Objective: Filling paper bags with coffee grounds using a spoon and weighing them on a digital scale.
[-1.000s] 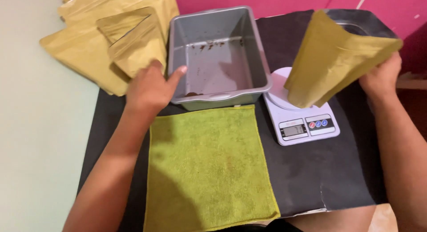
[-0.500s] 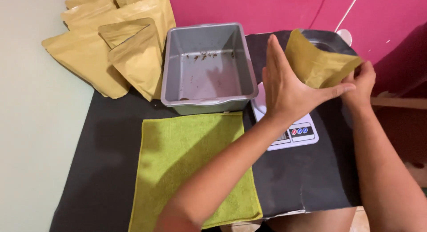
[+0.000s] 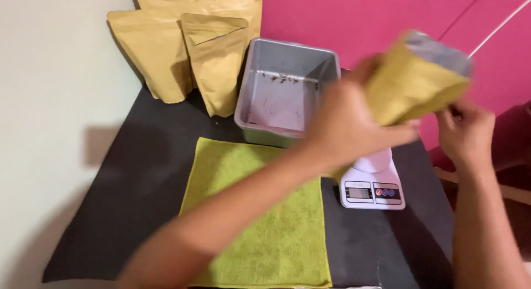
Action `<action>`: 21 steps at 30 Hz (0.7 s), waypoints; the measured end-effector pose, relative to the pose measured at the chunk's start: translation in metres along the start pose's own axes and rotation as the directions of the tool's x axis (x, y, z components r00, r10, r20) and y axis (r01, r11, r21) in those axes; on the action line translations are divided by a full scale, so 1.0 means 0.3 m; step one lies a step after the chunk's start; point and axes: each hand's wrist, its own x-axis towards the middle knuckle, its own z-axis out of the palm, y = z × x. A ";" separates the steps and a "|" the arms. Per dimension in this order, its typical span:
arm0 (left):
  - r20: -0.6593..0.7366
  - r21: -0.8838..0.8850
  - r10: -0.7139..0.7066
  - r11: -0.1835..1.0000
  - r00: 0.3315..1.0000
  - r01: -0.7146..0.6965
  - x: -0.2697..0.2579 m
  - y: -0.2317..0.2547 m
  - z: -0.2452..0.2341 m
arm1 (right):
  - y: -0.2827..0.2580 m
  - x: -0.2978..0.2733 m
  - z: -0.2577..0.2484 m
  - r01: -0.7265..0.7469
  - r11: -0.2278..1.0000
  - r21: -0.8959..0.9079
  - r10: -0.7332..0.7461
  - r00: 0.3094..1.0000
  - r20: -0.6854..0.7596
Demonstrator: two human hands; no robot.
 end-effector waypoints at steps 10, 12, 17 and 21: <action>-0.027 0.695 -0.359 0.664 0.933 0.276 -0.160 -0.102 -0.795 | -0.482 0.160 0.357 0.576 0.509 -0.639 -0.037 0.757 0.652; -0.063 0.696 -0.355 0.654 0.933 0.296 -0.180 -0.202 -0.851 | -0.445 0.169 0.436 0.620 0.366 -0.694 -0.193 0.780 0.596; -0.001 0.659 -0.326 0.711 0.945 0.246 -0.217 -0.265 -0.871 | -0.526 0.164 0.452 0.565 0.580 -0.587 0.207 0.595 0.777; -0.007 0.647 -0.290 0.728 0.957 0.226 -0.235 -0.277 -0.863 | -0.583 0.176 0.454 0.450 0.727 -0.518 0.243 0.538 0.807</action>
